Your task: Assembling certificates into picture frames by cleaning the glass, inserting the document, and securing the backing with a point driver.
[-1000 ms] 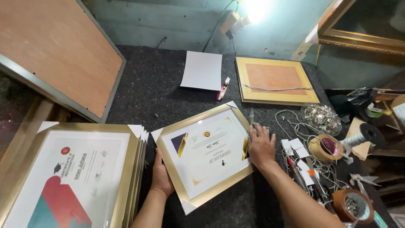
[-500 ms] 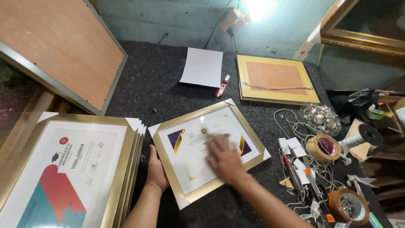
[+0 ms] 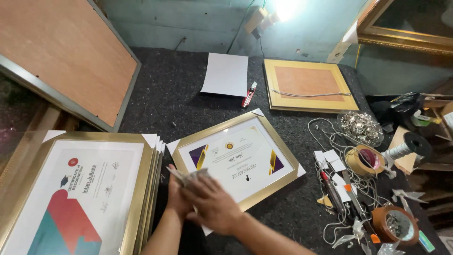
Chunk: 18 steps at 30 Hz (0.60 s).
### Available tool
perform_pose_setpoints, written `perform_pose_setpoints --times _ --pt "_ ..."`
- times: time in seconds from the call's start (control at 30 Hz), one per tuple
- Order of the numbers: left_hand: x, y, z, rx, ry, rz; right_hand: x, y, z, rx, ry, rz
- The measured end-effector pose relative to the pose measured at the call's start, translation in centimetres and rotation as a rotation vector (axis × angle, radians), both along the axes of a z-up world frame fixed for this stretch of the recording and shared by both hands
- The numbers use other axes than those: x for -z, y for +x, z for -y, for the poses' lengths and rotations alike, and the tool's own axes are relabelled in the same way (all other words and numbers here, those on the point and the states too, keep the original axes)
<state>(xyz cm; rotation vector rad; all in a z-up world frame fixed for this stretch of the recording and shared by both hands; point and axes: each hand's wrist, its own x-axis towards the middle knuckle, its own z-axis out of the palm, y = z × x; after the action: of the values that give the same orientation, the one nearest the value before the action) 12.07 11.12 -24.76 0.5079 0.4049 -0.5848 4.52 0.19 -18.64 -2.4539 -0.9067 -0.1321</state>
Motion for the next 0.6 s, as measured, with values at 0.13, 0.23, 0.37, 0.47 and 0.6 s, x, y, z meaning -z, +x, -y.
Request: perform_pose_setpoints --times 0.13,0.23,0.37,0.47,0.6 --pt "-1.0 -0.4 -0.1 0.022 0.018 -0.02 -1.9 3.3 7.5 0.546 -0.287 -0.317" --pt "-1.5 -0.8 -0.2 0.034 0.049 -0.048 0.9 4.5 13.8 0.933 -0.346 -0.315" --pt "-1.0 -0.2 -0.3 0.017 -0.007 -0.011 2.4 5.2 11.4 1.03 -0.471 -0.223" --pt "0.6 -0.1 -0.4 0.008 -0.013 -0.008 1.6 2.9 2.0 0.442 -0.086 0.025" --pt "1.3 0.6 -0.8 -0.019 0.035 -0.021 -0.3 2.7 -2.6 0.037 -0.035 0.106"
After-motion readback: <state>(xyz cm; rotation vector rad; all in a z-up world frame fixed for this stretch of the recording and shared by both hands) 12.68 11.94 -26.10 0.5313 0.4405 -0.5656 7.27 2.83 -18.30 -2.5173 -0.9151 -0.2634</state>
